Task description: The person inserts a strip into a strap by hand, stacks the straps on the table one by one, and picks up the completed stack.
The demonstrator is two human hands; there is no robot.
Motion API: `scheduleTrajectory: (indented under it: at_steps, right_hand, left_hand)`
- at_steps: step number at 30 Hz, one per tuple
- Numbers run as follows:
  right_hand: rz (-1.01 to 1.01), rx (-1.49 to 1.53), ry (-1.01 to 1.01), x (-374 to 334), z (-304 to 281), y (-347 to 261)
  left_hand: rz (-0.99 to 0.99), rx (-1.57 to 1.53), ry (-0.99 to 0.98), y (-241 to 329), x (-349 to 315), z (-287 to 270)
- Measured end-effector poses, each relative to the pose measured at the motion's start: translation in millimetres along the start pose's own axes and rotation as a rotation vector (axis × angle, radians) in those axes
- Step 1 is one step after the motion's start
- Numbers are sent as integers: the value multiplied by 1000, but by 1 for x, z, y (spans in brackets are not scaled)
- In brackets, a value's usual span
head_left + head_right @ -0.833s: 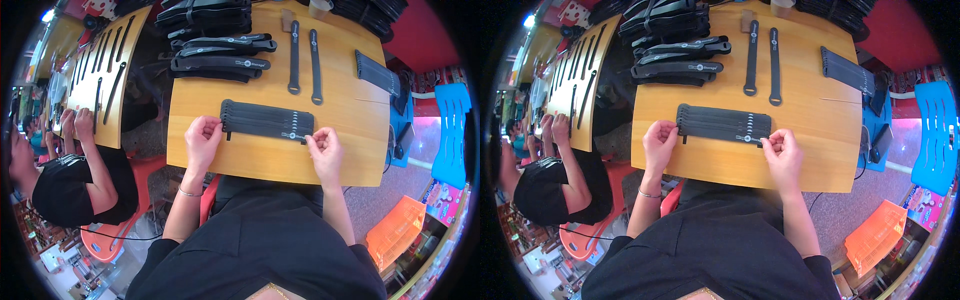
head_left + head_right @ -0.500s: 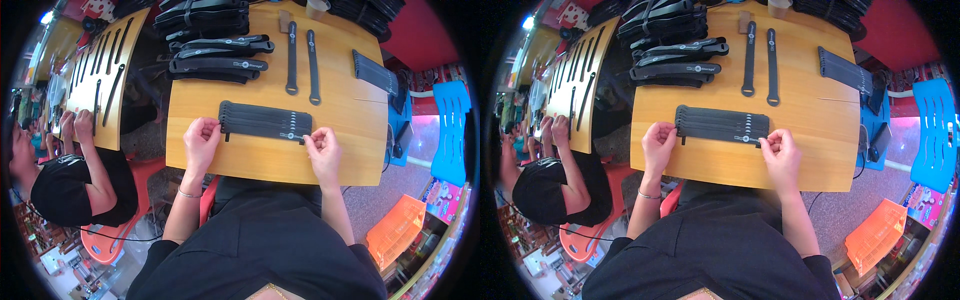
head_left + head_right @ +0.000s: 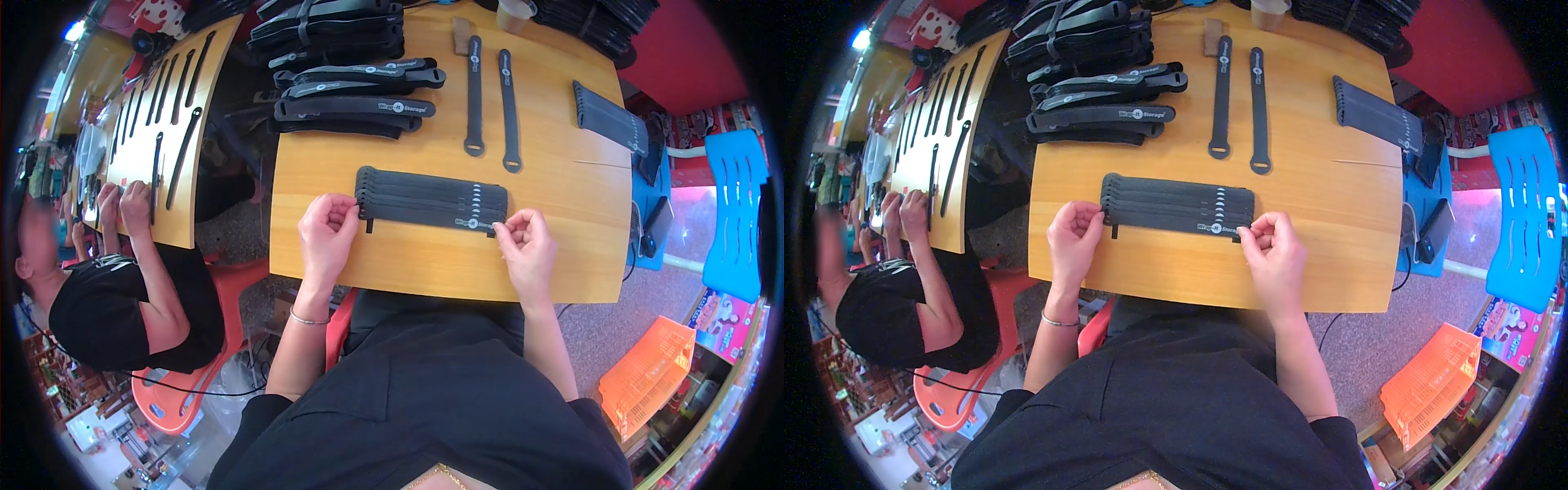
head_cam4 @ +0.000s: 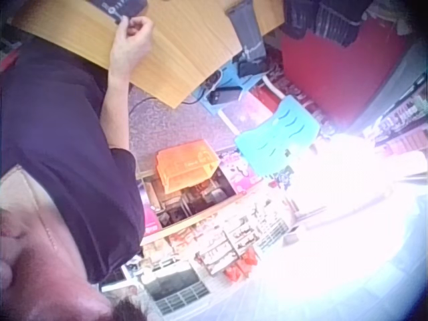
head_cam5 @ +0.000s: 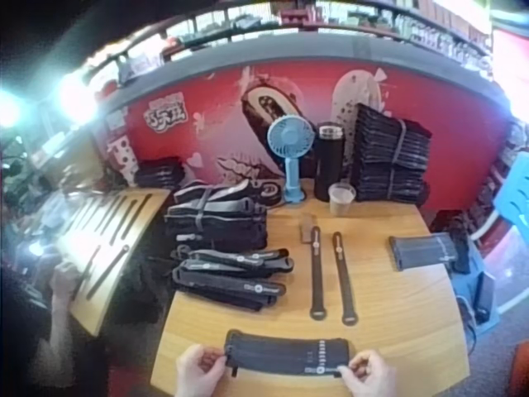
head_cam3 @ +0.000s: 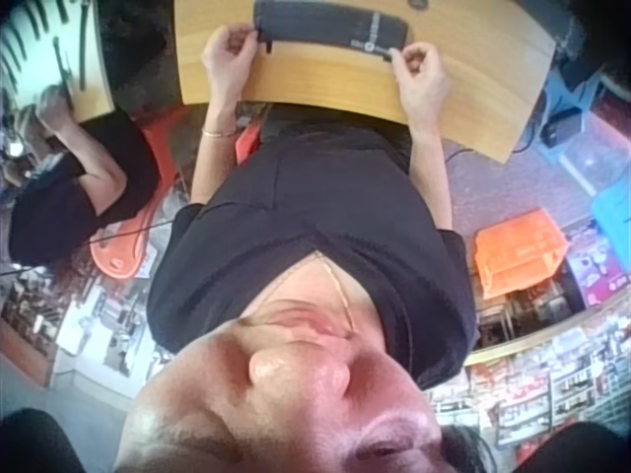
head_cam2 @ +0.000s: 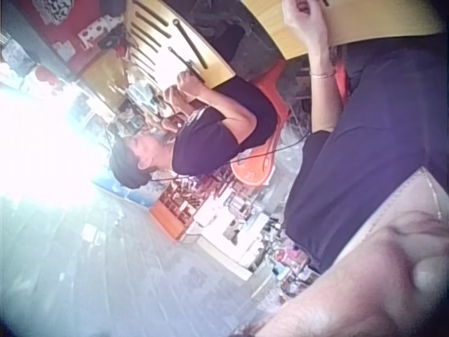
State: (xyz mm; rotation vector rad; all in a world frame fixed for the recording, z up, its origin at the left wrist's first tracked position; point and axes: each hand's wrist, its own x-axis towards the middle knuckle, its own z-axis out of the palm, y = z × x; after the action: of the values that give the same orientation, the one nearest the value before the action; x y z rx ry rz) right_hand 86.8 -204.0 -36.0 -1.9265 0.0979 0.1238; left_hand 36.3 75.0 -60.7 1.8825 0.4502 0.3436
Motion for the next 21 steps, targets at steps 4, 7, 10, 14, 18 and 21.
scheduleTrajectory:
  at_steps: [4, 7, 10, 14, 18, 21]
  right_hand:
    - [-13, -9, 4, 0, 0, 1]
    - [-10, -6, 0, 1, 0, 1]
    - [-9, -1, -1, 0, 0, 1]
    - [-9, 3, 4, 1, 1, 2]
    - [-5, 0, 5, 1, 1, 0]
    - [-5, -3, -5, 0, 0, 1]
  left_hand:
    - [5, -5, 2, -1, 0, 0]
    - [-3, -5, 0, 0, 0, 1]
    - [9, -16, 2, -2, 0, 0]
    - [6, 16, 0, 0, 1, 0]
    - [-4, 9, 1, 2, 0, 0]
    - [-9, -1, -1, 1, 0, 0]
